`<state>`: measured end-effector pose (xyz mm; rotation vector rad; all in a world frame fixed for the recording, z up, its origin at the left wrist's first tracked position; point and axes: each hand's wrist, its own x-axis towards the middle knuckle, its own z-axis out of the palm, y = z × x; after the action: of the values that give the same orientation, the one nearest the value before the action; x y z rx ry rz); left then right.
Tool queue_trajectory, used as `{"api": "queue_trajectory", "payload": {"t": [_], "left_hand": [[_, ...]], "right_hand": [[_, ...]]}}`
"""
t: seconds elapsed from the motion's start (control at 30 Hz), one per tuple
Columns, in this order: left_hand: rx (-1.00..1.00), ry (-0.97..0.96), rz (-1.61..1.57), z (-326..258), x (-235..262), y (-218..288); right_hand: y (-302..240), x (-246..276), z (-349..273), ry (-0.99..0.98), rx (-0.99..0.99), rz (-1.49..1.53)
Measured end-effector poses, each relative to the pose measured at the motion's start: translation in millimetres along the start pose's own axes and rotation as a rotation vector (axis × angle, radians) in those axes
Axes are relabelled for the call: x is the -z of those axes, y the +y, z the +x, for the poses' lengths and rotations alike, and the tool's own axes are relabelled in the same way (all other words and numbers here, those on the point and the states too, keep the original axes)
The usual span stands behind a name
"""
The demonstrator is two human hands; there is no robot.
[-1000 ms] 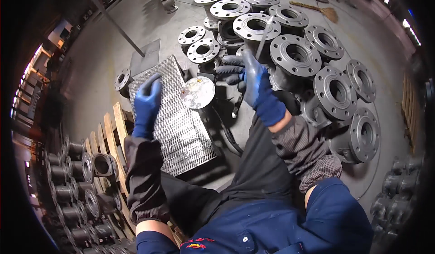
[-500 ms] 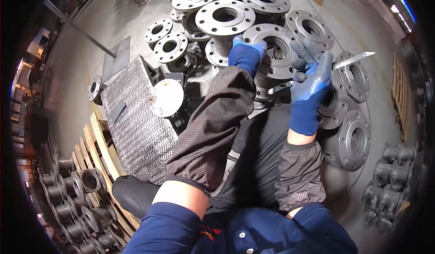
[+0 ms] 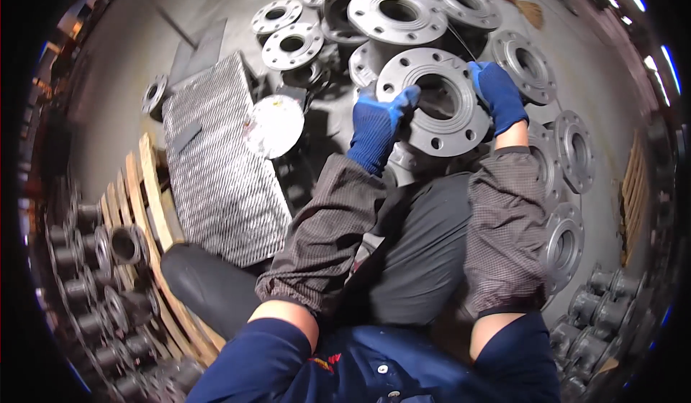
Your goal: The person uses a pneumatic grinding tool to smooth the internal and external surfaces of metal pipe joints, turning the components over by hand to reach different sides.
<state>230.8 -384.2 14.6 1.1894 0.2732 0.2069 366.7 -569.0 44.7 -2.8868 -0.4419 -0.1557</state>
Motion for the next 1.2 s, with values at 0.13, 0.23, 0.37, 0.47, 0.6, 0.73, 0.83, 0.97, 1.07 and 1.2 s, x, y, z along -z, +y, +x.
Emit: {"api": "queue_trajectory", "payload": {"t": [0.13,0.23,0.37,0.47,0.6,0.73,0.83,0.97,1.07,1.2], "left_hand": [[-0.166,0.053,-0.039,-2.5,32.9,-6.8],[-0.060,0.196,-0.014,-23.4,40.5,-0.9],[-0.146,0.243,-0.029,-64.7,79.4,14.6],[-0.290,0.397,0.161,-81.7,117.8,5.8],[-0.157,0.599,0.331,-120.2,160.2,30.5],[-0.011,0.761,0.350,-179.5,216.5,51.8],[-0.014,0.934,0.383,-206.6,256.6,55.5],[-0.186,1.067,0.611,-220.0,308.4,51.6],[-0.129,0.894,1.018,-239.0,381.3,55.7],[0.053,0.794,0.517,-239.5,383.7,98.0]], "right_hand": [[-39.2,-12.2,-3.2,0.058,-0.009,0.197],[-41.4,-16.8,1.1,-0.016,-0.011,0.419],[-75.6,-25.9,-5.5,-0.110,0.234,0.469],[-111.3,-33.6,-15.8,-0.204,0.376,0.630],[-161.9,-38.3,-35.8,-0.287,0.587,0.653],[-229.9,-81.7,-84.7,-0.332,0.682,0.796],[-278.6,-116.3,-90.4,-0.514,0.708,0.888],[-323.5,-136.9,-111.9,-0.649,0.693,1.017],[-374.8,-122.7,-144.9,-0.710,0.692,1.016],[-387.4,-101.0,-148.6,-0.905,0.549,1.110]]}}
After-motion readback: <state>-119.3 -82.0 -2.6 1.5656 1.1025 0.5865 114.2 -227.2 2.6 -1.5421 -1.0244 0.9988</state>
